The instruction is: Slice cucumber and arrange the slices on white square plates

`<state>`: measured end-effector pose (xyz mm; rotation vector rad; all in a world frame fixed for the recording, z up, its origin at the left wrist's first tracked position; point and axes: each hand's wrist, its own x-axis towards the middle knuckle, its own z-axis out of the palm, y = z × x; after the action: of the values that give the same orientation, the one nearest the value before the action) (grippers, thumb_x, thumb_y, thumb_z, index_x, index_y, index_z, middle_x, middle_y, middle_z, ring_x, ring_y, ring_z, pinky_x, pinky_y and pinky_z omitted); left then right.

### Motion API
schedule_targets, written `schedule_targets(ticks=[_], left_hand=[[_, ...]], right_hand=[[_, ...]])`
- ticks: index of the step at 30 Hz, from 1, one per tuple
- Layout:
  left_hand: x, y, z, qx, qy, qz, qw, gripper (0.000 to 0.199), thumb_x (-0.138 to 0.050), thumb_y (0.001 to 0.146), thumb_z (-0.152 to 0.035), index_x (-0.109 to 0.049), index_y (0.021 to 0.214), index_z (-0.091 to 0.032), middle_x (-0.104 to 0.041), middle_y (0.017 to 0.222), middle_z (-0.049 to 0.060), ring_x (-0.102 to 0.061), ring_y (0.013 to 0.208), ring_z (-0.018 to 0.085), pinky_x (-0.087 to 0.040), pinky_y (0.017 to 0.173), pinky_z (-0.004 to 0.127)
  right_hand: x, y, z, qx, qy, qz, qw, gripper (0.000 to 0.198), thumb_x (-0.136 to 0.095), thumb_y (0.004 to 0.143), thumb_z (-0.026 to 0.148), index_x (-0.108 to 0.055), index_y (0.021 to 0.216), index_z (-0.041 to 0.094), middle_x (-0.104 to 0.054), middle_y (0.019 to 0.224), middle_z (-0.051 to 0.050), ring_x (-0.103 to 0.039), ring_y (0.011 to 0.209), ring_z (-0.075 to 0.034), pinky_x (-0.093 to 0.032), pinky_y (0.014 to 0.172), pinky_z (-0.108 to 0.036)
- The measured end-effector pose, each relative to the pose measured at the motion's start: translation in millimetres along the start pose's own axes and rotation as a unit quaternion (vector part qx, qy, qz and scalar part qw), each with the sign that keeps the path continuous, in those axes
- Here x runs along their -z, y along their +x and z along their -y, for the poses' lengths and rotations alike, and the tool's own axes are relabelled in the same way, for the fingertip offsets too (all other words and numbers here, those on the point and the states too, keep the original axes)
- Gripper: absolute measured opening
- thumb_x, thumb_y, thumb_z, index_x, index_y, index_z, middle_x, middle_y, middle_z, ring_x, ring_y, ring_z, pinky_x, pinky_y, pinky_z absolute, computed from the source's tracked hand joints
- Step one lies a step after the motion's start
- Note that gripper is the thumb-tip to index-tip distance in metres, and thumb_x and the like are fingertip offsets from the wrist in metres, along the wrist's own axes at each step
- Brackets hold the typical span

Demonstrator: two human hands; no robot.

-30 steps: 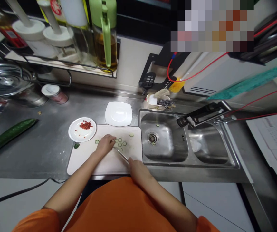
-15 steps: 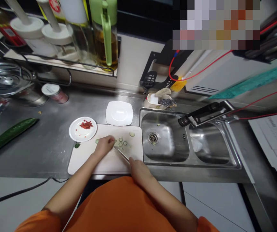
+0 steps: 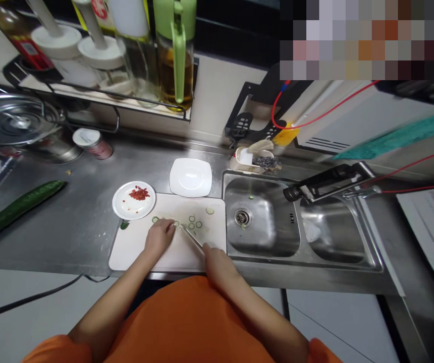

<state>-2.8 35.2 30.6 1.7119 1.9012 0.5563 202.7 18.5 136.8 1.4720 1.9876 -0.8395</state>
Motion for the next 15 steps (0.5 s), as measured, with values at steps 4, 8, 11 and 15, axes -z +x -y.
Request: schedule_targets(ticks=[4, 8, 11, 15], left_hand=[[-5, -4, 3, -0.008, 0.008, -0.003, 1.0, 0.025, -0.046, 0.083, -0.027, -0.066, 0.094, -0.019, -0.067, 0.091, 0.008, -0.059, 0.091, 0.021, -0.045, 0.084, 0.032], [-5, -3, 2, -0.014, 0.012, -0.003, 1.0, 0.024, -0.046, 0.083, -0.027, -0.067, 0.092, -0.019, -0.067, 0.091, 0.008, -0.059, 0.089, 0.021, -0.045, 0.083, 0.032], [-6, -3, 2, -0.011, 0.011, -0.01, 1.0, 0.024, -0.047, 0.083, -0.028, -0.067, 0.092, -0.019, -0.067, 0.091, 0.008, -0.059, 0.088, 0.02, -0.045, 0.083, 0.031], [-8, -4, 3, -0.008, 0.01, -0.014, 1.0, 0.024, -0.047, 0.084, -0.028, -0.067, 0.092, -0.019, -0.067, 0.093, 0.008, -0.06, 0.089, 0.02, -0.045, 0.082, 0.031]], right_hand=[[-2, 5, 6, 0.006, 0.008, -0.015, 1.0, 0.033, -0.031, 0.086, 0.006, -0.045, 0.114, 0.017, -0.063, 0.093, -0.012, -0.061, 0.094, -0.023, -0.043, 0.069, -0.028], [-1, 10, 13, 0.012, 0.014, -0.009, 1.0, 0.032, -0.03, 0.087, 0.007, -0.045, 0.114, 0.017, -0.064, 0.095, -0.012, -0.061, 0.093, -0.022, -0.043, 0.069, -0.028], [-1, 12, 15, 0.011, 0.011, -0.008, 1.0, 0.032, -0.03, 0.087, 0.006, -0.044, 0.114, 0.017, -0.064, 0.095, -0.013, -0.061, 0.094, -0.022, -0.043, 0.069, -0.028], [-3, 13, 15, 0.015, 0.012, -0.005, 1.0, 0.033, -0.029, 0.087, 0.006, -0.044, 0.114, 0.015, -0.063, 0.096, -0.013, -0.061, 0.095, -0.024, -0.044, 0.069, -0.03]])
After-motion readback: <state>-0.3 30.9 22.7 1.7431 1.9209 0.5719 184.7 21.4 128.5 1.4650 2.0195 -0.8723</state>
